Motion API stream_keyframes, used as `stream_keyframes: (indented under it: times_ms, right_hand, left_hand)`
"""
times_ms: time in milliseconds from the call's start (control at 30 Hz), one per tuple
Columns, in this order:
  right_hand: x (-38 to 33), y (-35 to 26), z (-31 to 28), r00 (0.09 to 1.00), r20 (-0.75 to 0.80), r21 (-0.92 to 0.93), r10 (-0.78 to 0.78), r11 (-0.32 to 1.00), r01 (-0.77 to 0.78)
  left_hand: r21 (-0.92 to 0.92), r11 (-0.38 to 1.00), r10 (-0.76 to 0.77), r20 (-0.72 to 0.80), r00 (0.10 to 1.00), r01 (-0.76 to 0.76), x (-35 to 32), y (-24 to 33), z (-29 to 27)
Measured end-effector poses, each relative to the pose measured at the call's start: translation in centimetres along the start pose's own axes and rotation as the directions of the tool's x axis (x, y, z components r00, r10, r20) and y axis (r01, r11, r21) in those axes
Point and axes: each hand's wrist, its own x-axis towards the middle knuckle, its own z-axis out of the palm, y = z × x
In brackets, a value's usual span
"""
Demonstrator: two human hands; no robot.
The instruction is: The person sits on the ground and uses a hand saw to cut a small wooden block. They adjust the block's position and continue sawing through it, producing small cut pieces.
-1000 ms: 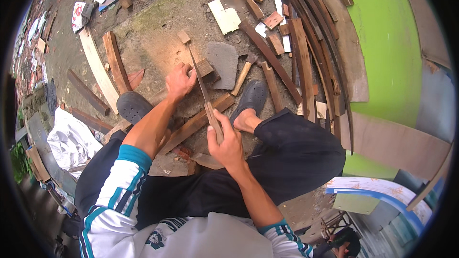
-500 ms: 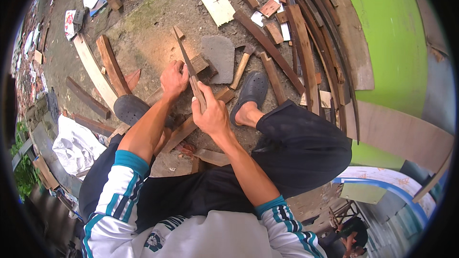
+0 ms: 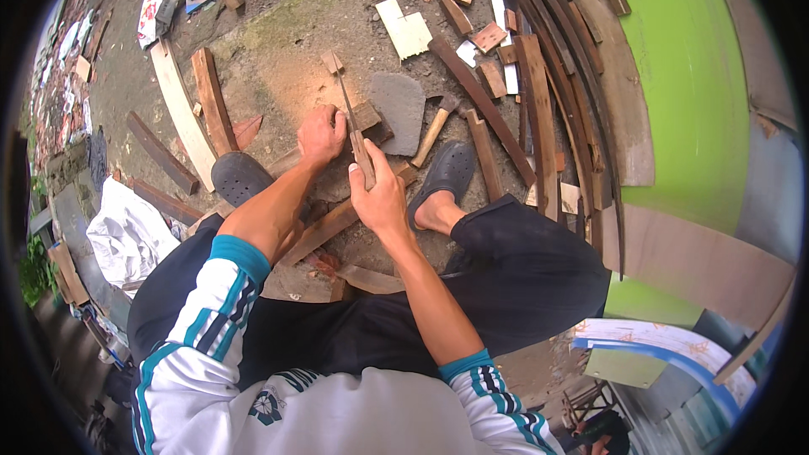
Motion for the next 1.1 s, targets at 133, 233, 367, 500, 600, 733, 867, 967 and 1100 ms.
stream_keyframes:
  times_ms: [133,233,367,500,600,733,867,967,1100]
  right_hand:
    - [-0.1,0.8,-0.3,0.981,0.09,0.06,-0.174,0.984,0.169]
    - [0.1,0.5,-0.5,0.987,0.159,0.141,0.007,0.99,-0.03]
    - [-0.2,1.2,-0.7,0.993,0.12,0.154,0.008,0.988,-0.026]
    - [-6.1,-1.8,-3.1,0.994,0.11,0.026,0.019,0.999,-0.022]
    - [-8.7,-3.8,-3.2,0.993,0.096,-0.114,-0.068,0.99,0.079]
    - [-0.3,-1.3,1.1,0.99,0.091,-0.151,-0.109,0.981,0.122]
    - [-0.2,-1.7,1.1,0.988,0.063,-0.104,-0.141,0.984,0.147]
    - [-6.9,-1.7,-2.4,0.976,0.101,-0.097,-0.193,0.974,0.202]
    - [-5.9,-0.1,-2.3,0.973,0.067,-0.095,-0.223,0.969,0.229]
  left_hand:
    - [-0.041,0.999,-0.009,0.027,1.0,0.01,0.1,-0.1,-0.4]
    - [-0.084,0.996,-0.026,0.003,1.0,0.026,-0.1,-0.3,-0.3]
    - [-0.074,0.995,-0.071,-0.026,0.997,0.069,-0.1,-0.3,0.1]
    - [-0.021,0.992,-0.122,0.026,0.992,0.122,0.2,0.0,-0.3]
    - [-0.037,0.992,-0.121,0.05,0.991,0.123,0.2,0.3,-0.6]
    - [-0.052,0.992,-0.114,0.01,0.993,0.115,0.3,0.3,0.1]
    - [-0.071,0.989,-0.13,0.022,0.991,0.131,0.3,-0.2,0.1]
    - [-0.064,0.99,-0.123,0.019,0.992,0.124,0.2,0.0,-0.1]
    - [-0.05,0.991,-0.123,-0.034,0.992,0.121,0.3,-0.1,0.3]
